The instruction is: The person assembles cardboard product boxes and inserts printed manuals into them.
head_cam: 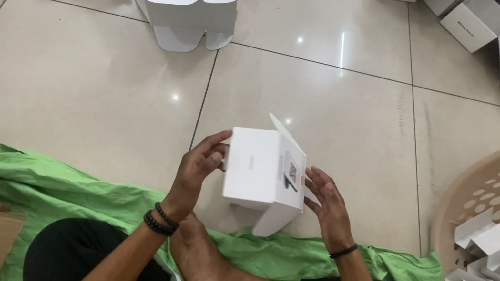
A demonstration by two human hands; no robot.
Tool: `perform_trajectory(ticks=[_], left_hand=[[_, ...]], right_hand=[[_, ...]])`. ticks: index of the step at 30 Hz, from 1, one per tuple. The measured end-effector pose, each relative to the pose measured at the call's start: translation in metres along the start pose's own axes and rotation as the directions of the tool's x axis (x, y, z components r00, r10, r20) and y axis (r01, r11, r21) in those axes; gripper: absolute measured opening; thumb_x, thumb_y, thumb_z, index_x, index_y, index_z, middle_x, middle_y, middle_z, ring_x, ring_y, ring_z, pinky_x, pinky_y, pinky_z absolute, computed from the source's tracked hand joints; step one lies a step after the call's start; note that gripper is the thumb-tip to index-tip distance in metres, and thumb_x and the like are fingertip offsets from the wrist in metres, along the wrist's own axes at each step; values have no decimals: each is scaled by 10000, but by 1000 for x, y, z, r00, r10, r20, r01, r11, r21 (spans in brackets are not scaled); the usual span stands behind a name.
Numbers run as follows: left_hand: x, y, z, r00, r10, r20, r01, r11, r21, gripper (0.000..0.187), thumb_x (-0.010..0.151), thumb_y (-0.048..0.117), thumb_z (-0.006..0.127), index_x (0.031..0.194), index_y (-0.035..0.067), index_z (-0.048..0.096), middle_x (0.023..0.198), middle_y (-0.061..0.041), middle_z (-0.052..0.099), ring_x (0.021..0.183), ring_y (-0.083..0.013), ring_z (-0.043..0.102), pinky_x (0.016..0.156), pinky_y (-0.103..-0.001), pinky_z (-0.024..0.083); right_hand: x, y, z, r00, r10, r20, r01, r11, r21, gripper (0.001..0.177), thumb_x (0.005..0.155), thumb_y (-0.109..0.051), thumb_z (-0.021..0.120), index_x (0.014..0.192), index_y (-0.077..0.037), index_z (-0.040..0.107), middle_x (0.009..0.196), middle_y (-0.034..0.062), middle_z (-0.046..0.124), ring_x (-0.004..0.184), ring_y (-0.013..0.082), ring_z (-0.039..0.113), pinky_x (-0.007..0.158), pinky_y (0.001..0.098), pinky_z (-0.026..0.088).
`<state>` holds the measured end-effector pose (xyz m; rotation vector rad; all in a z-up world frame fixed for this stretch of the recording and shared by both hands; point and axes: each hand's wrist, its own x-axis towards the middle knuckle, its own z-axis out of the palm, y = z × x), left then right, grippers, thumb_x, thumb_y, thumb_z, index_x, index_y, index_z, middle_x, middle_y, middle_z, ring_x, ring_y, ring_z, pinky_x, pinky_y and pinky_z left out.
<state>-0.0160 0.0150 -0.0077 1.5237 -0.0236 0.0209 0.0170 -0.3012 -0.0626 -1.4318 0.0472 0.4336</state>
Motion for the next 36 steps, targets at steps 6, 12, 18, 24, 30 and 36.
perform_trajectory(ticks=[6, 12, 18, 24, 30, 36], left_hand=[[-15, 50, 44, 838, 434, 331, -520, 821, 238, 601, 1079, 497, 438, 1521, 97, 520, 1527, -137, 599, 1462, -311, 533, 1177, -454, 473], [-7, 19, 46, 782, 64, 620, -609, 287, 739, 644, 966, 576, 564, 1381, 84, 581, 1399, -141, 627, 1369, -334, 519, 1145, -501, 413], [-36, -144, 39, 822, -160, 546, -455, 391, 800, 557, 938, 518, 594, 1330, 121, 608, 1331, -83, 650, 1284, -285, 571, 1106, -446, 451], [-47, -236, 48, 828, -158, 539, -433, 431, 792, 436, 979, 428, 576, 1289, 126, 620, 1268, -91, 674, 1205, -280, 612, 1052, -433, 476], [-53, -274, 41, 824, -173, 540, -418, 459, 784, 318, 1020, 339, 559, 1249, 131, 633, 1205, -99, 698, 1126, -275, 653, 998, -419, 501], [-39, -51, 79, 854, -202, 480, -235, 674, 701, 374, 987, 310, 593, 1255, 54, 640, 1110, -172, 725, 963, -365, 694, 815, -486, 555]], right_hand=[[5, 2, -9, 997, -40, 69, 23, 974, 223, 732, 1043, -589, 334, 1490, -21, 456, 1489, 159, 536, 1415, 263, 467, 1182, 447, 356], [0, -11, -10, 988, -9, -154, 41, 978, 206, 651, 1039, -557, 310, 1351, -36, 544, 1307, 155, 667, 1230, 262, 630, 1031, 444, 513], [-21, 7, -6, 868, -487, -95, 429, 833, -350, 357, 1073, -351, 584, 963, -16, 642, 927, 130, 624, 845, 231, 563, 764, 366, 472], [-78, -81, 81, 761, 201, 617, 421, 571, -705, 239, 895, -281, 655, 884, -71, 768, 738, 120, 731, 669, 269, 683, 626, 401, 519], [-83, -94, 76, 680, 358, 640, 297, 663, -687, 412, 898, -275, 656, 1275, -113, 680, 1047, 120, 766, 908, 239, 757, 799, 376, 599], [-68, -92, 50, 875, -353, 333, 485, 654, -581, 720, 910, -303, 699, 1533, -98, 403, 1608, 186, 399, 1393, 354, 501, 1000, 453, 556]])
